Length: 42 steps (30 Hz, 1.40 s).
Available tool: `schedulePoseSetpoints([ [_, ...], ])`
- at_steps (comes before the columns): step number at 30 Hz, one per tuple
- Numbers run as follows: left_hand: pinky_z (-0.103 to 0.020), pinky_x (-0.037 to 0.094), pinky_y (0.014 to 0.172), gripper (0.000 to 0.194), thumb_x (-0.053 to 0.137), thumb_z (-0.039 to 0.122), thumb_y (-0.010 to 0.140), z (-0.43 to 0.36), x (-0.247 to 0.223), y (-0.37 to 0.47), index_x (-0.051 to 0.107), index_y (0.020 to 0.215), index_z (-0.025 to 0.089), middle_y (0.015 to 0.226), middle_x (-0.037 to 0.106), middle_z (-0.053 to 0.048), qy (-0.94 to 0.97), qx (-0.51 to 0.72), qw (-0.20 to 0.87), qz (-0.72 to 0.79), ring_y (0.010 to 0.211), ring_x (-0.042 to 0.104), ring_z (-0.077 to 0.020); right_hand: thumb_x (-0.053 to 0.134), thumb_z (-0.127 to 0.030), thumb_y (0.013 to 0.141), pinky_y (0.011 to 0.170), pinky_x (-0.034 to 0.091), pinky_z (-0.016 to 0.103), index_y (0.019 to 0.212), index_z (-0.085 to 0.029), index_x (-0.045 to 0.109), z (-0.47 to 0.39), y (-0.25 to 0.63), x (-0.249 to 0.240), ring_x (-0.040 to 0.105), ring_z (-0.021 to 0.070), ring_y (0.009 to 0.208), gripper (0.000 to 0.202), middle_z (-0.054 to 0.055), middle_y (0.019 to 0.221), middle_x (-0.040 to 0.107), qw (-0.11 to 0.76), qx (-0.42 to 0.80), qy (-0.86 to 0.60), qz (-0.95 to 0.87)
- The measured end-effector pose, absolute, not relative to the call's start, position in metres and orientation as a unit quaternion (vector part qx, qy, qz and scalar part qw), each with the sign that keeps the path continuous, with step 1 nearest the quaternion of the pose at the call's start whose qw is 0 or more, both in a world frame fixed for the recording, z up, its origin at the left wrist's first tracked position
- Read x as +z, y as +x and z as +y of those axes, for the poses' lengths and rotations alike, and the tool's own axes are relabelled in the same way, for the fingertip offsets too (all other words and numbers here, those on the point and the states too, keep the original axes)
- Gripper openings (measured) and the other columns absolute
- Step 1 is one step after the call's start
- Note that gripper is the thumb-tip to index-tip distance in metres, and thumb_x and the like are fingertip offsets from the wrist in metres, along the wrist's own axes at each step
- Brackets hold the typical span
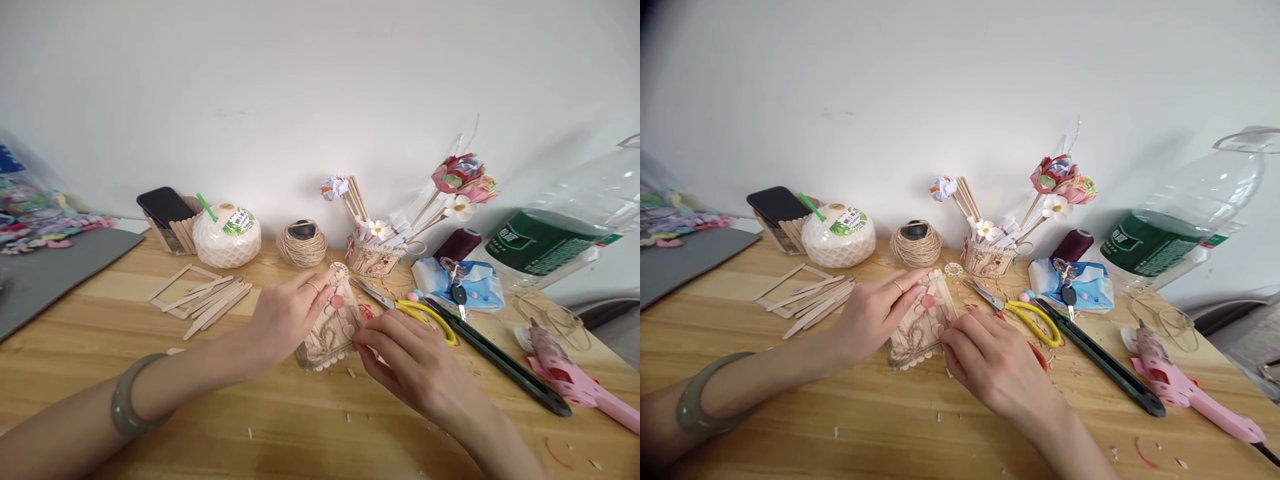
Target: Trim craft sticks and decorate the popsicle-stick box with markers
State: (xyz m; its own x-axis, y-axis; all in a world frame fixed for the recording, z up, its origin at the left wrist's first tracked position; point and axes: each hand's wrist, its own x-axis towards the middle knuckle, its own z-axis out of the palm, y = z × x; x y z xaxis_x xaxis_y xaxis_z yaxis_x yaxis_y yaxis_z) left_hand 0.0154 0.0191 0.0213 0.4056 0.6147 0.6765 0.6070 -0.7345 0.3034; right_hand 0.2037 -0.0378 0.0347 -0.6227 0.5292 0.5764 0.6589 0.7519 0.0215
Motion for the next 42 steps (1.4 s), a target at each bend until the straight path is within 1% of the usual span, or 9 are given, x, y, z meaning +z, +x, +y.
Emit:
schedulePoseSetpoints([
  [7,-0.033,0.056,0.079,0.03,0.039,0.022,0.092,0.019,0.02,0.015,0.06,0.11,0.01,0.103,0.07,-0.01,0.841,0.416,0.002,0.347,0.086,0.069,-0.0195,0.053,-0.003,0.079,0.053,0.044,0.025,0.08,-0.014,0.056,-0.035,0.203,0.023,0.053,0.0144,0.058,0.012,0.004,0.067,0.061,0.289,-0.172,-0.326,-0.883],
  [13,-0.035,0.056,0.079,0.031,0.04,0.023,0.091,0.022,0.019,0.014,0.06,0.111,0.011,0.104,0.07,-0.011,0.839,0.416,0.009,0.351,0.088,0.068,-0.0206,0.049,-0.002,0.076,0.057,0.047,0.022,0.079,-0.017,0.053,-0.034,0.206,0.021,0.058,0.0127,0.063,0.016,0.002,0.069,0.062,0.325,-0.144,-0.34,-0.87],
  [16,-0.036,0.055,0.082,0.03,0.04,0.024,0.091,0.023,0.018,0.014,0.06,0.112,0.013,0.105,0.07,-0.01,0.837,0.413,0.015,0.357,0.088,0.068,-0.0203,0.048,-0.006,0.078,0.055,0.046,0.021,0.076,-0.019,0.05,-0.03,0.215,0.022,0.059,0.0118,0.06,0.014,0.0,0.068,0.06,0.361,-0.136,-0.395,-0.834],
  [19,-0.036,0.055,0.083,0.03,0.041,0.022,0.091,0.024,0.018,0.013,0.06,0.112,0.011,0.107,0.069,-0.011,0.84,0.413,0.018,0.351,0.091,0.067,-0.0208,0.05,-0.017,0.083,0.05,0.043,0.024,0.069,-0.021,0.046,-0.025,0.225,0.022,0.055,0.0127,0.051,0.015,-0.001,0.062,0.057,0.36,-0.162,-0.506,-0.767],
  [22,-0.037,0.055,0.083,0.03,0.041,0.022,0.091,0.023,0.018,0.013,0.059,0.112,0.01,0.106,0.069,-0.011,0.841,0.409,0.026,0.354,0.092,0.067,-0.0212,0.054,-0.025,0.084,0.048,0.043,0.024,0.071,-0.021,0.046,-0.025,0.226,0.024,0.054,0.0129,0.051,0.015,-0.001,0.064,0.056,0.369,-0.096,-0.562,-0.734],
  [26,-0.036,0.055,0.083,0.03,0.041,0.023,0.091,0.023,0.019,0.013,0.059,0.113,0.014,0.107,0.069,-0.009,0.839,0.405,0.029,0.362,0.092,0.067,-0.0201,0.053,-0.014,0.084,0.061,0.048,0.026,0.084,-0.018,0.056,-0.036,0.212,0.03,0.058,0.0145,0.069,0.005,0.003,0.078,0.061,0.363,0.026,-0.451,-0.815],
  [33,-0.035,0.055,0.082,0.031,0.04,0.022,0.091,0.021,0.02,0.014,0.059,0.112,0.01,0.106,0.069,-0.011,0.841,0.404,0.018,0.36,0.091,0.067,-0.0206,0.055,-0.014,0.085,0.06,0.048,0.028,0.086,-0.014,0.064,-0.044,0.201,0.032,0.058,0.0173,0.071,0.009,0.006,0.077,0.064,0.307,-0.052,-0.389,-0.867],
  [37,-0.036,0.056,0.08,0.031,0.038,0.023,0.092,0.021,0.021,0.015,0.059,0.112,0.011,0.104,0.07,-0.011,0.841,0.396,0.018,0.369,0.087,0.068,-0.0206,0.05,-0.013,0.087,0.059,0.048,0.029,0.084,-0.014,0.064,-0.044,0.2,0.032,0.056,0.0168,0.066,0.014,0.006,0.073,0.064,0.292,-0.098,-0.387,-0.869],
  [42,-0.035,0.055,0.079,0.034,0.035,0.026,0.093,0.018,0.023,0.017,0.059,0.112,0.012,0.097,0.071,-0.01,0.844,0.38,0.006,0.379,0.084,0.068,-0.02,0.046,-0.01,0.087,0.062,0.049,0.029,0.081,-0.014,0.061,-0.044,0.196,0.032,0.055,0.016,0.064,0.017,0.005,0.069,0.062,0.284,-0.099,-0.385,-0.872],
])
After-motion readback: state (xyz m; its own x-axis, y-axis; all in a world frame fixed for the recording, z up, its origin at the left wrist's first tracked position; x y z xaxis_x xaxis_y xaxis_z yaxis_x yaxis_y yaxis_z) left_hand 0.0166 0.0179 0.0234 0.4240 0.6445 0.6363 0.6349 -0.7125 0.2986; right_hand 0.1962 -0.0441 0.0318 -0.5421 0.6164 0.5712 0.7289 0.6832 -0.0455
